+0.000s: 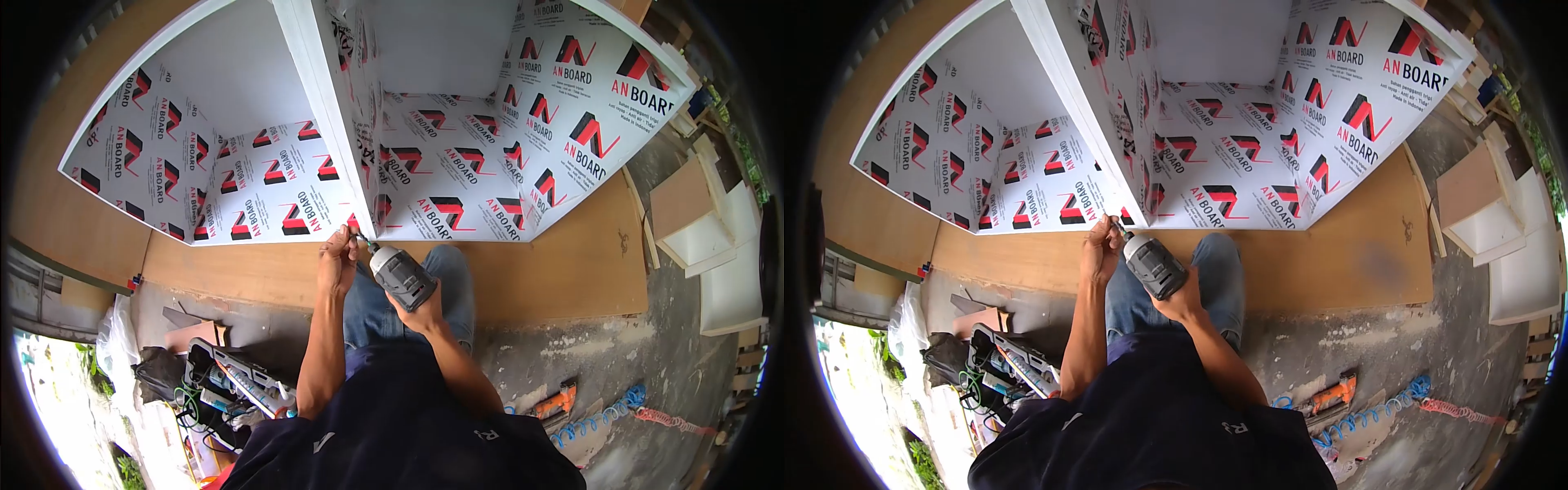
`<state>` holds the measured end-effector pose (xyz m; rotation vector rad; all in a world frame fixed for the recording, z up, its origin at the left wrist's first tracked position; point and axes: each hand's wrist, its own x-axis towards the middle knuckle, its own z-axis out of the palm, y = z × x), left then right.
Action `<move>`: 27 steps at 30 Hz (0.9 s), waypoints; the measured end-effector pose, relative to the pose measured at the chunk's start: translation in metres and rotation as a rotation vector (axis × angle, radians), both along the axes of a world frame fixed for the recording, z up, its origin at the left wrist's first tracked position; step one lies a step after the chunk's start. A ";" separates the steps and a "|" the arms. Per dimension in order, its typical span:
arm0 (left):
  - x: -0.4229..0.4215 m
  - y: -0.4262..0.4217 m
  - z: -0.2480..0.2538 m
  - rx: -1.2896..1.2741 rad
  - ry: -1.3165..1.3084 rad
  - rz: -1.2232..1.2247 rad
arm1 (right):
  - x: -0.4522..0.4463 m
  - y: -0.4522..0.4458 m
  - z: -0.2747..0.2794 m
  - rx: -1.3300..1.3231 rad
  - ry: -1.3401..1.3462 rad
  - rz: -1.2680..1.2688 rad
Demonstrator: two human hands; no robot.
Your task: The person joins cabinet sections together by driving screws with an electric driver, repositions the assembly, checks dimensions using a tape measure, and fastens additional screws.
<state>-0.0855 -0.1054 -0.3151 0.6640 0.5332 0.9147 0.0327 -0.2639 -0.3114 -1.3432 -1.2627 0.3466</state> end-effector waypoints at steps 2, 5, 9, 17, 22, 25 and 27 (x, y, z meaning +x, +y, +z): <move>0.004 -0.006 0.009 -0.090 -0.082 0.036 | 0.001 -0.003 0.001 0.058 -0.233 -0.087; 0.004 -0.011 0.017 -0.178 -0.267 -0.041 | 0.005 -0.006 0.004 0.040 -0.250 -0.026; 0.014 -0.010 0.031 -0.224 -0.349 -0.068 | 0.014 -0.005 0.021 -0.009 -0.176 0.052; 0.031 -0.013 0.061 -0.239 -0.327 -0.032 | 0.019 -0.001 0.032 0.032 -0.211 -0.004; 0.039 -0.012 0.067 -0.300 -0.377 -0.040 | 0.021 0.004 0.029 0.035 -0.237 -0.023; 0.042 -0.010 0.068 -0.278 -0.353 -0.054 | 0.021 0.007 0.033 0.060 -0.317 -0.062; 0.043 -0.011 0.075 -0.306 -0.282 -0.036 | 0.021 0.007 0.038 0.054 -0.302 -0.056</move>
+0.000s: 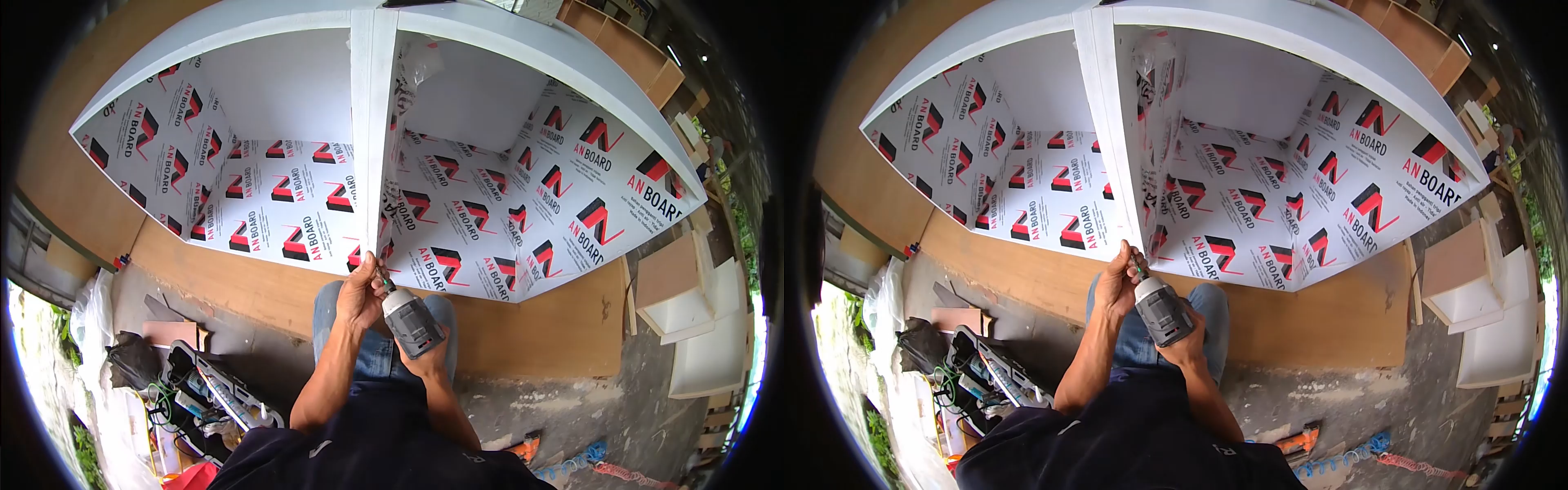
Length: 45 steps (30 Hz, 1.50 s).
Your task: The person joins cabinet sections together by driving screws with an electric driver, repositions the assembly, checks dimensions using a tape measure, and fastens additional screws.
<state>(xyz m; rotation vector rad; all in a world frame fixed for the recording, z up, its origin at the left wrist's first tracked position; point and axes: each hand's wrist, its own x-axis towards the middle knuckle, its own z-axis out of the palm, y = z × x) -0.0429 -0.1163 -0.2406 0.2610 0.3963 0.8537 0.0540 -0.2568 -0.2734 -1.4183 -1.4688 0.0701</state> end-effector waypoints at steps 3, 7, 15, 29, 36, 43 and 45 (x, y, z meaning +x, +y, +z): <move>0.000 0.003 0.000 0.007 0.049 -0.005 | -0.001 0.002 0.010 -0.042 0.145 0.023; 0.001 0.004 0.007 0.031 0.088 0.004 | -0.001 0.001 0.013 -0.053 0.132 -0.007; 0.011 0.000 0.033 0.107 0.136 0.016 | -0.007 0.003 0.043 -0.122 0.324 -0.093; 0.021 -0.010 0.091 0.198 0.253 0.039 | -0.006 0.008 0.033 -0.134 -0.028 -0.210; 0.017 -0.004 0.102 0.238 0.277 0.100 | -0.008 0.020 0.046 -0.131 -0.086 -0.143; 0.022 0.010 0.097 0.290 0.284 0.084 | 0.006 0.035 0.042 -0.022 -0.186 -0.167; 0.025 0.012 0.096 0.293 0.236 0.084 | 0.007 0.042 0.042 0.000 -0.231 -0.208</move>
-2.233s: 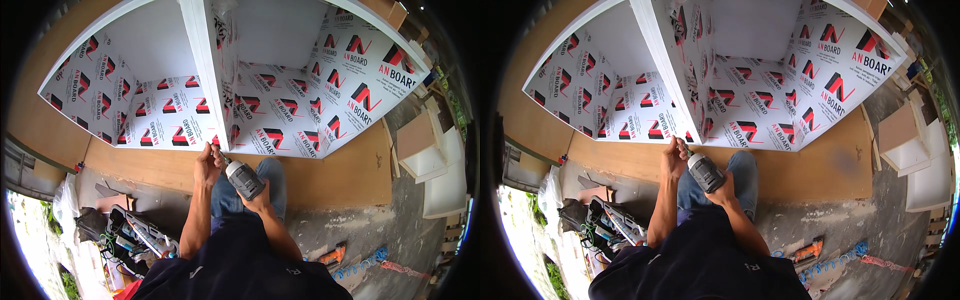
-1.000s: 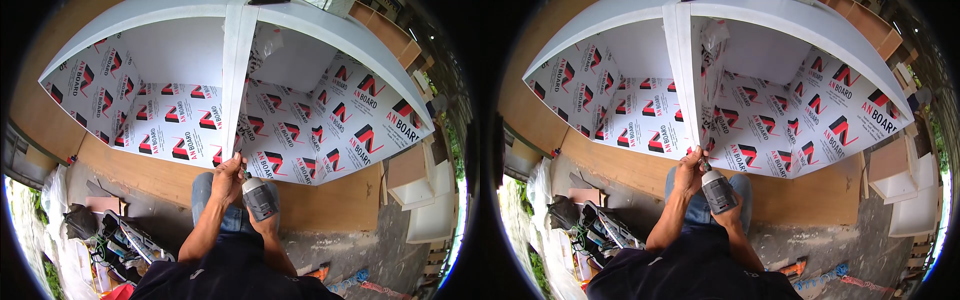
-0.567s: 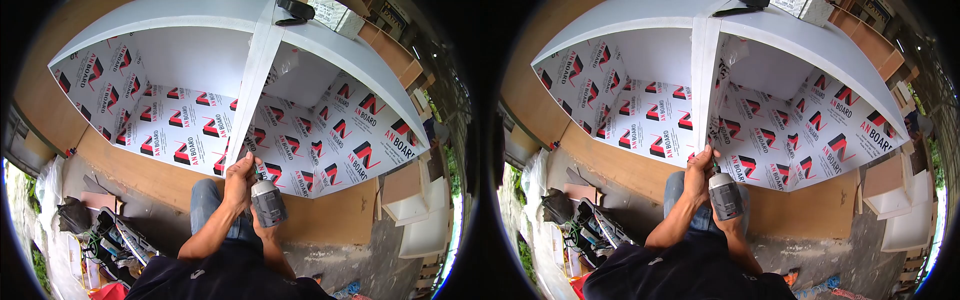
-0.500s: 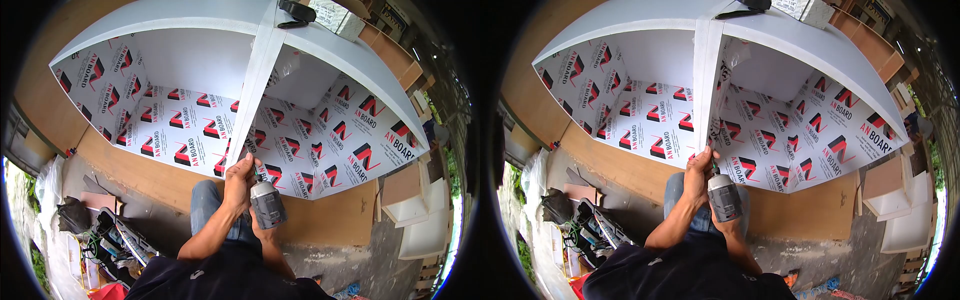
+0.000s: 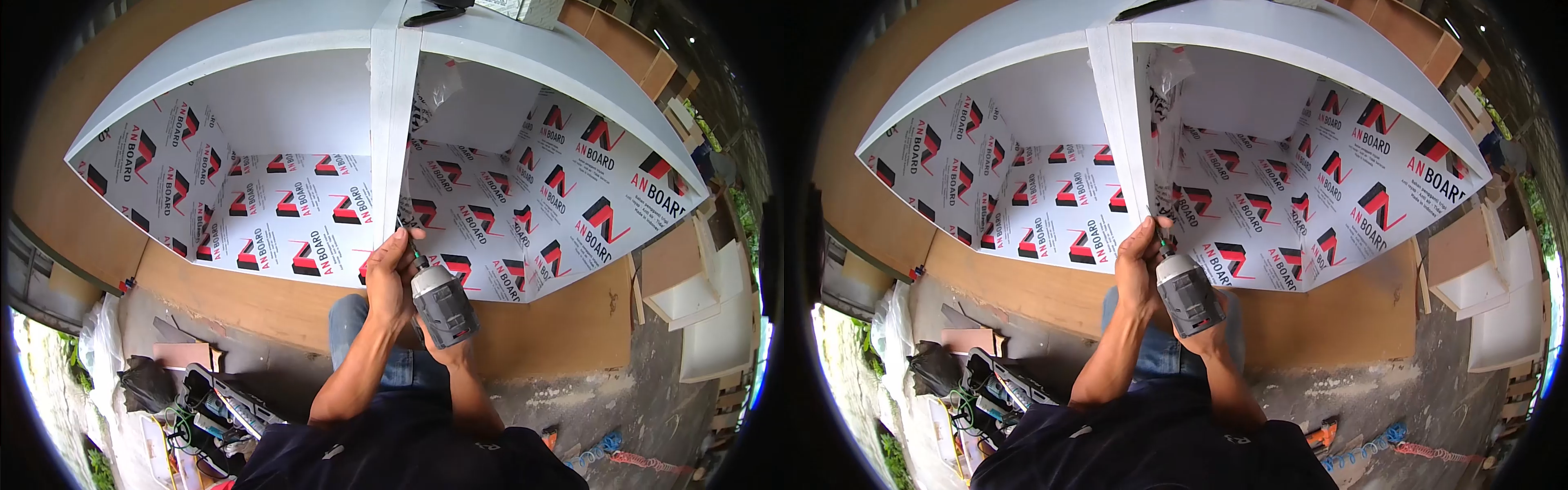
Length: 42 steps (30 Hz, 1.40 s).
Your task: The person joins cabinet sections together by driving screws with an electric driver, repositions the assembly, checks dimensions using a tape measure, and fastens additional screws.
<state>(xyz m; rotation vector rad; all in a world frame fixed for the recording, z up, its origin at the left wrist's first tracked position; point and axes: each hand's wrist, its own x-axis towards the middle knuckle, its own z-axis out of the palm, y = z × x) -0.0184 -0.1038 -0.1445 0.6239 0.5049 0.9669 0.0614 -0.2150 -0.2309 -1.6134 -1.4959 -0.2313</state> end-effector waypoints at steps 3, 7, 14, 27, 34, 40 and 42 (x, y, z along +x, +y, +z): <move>0.002 0.003 0.007 -0.028 -0.016 0.008 | 0.001 0.005 0.019 0.009 0.091 0.048; 0.002 0.003 0.009 0.009 -0.016 0.036 | 0.000 0.008 0.036 0.030 0.054 0.055; 0.002 0.011 0.021 0.022 -0.039 0.026 | -0.003 0.010 0.058 0.008 0.131 0.096; -0.002 0.019 0.024 0.121 0.037 0.034 | -0.011 0.010 0.071 0.030 0.186 0.092; 0.000 0.019 0.023 0.126 0.051 0.052 | -0.010 0.009 0.072 -0.015 0.255 0.120; -0.001 0.017 0.019 0.104 0.062 0.040 | -0.011 0.003 0.062 -0.195 0.550 0.126; 0.000 0.018 0.015 0.107 0.037 0.042 | -0.007 0.006 0.066 -0.085 0.238 0.105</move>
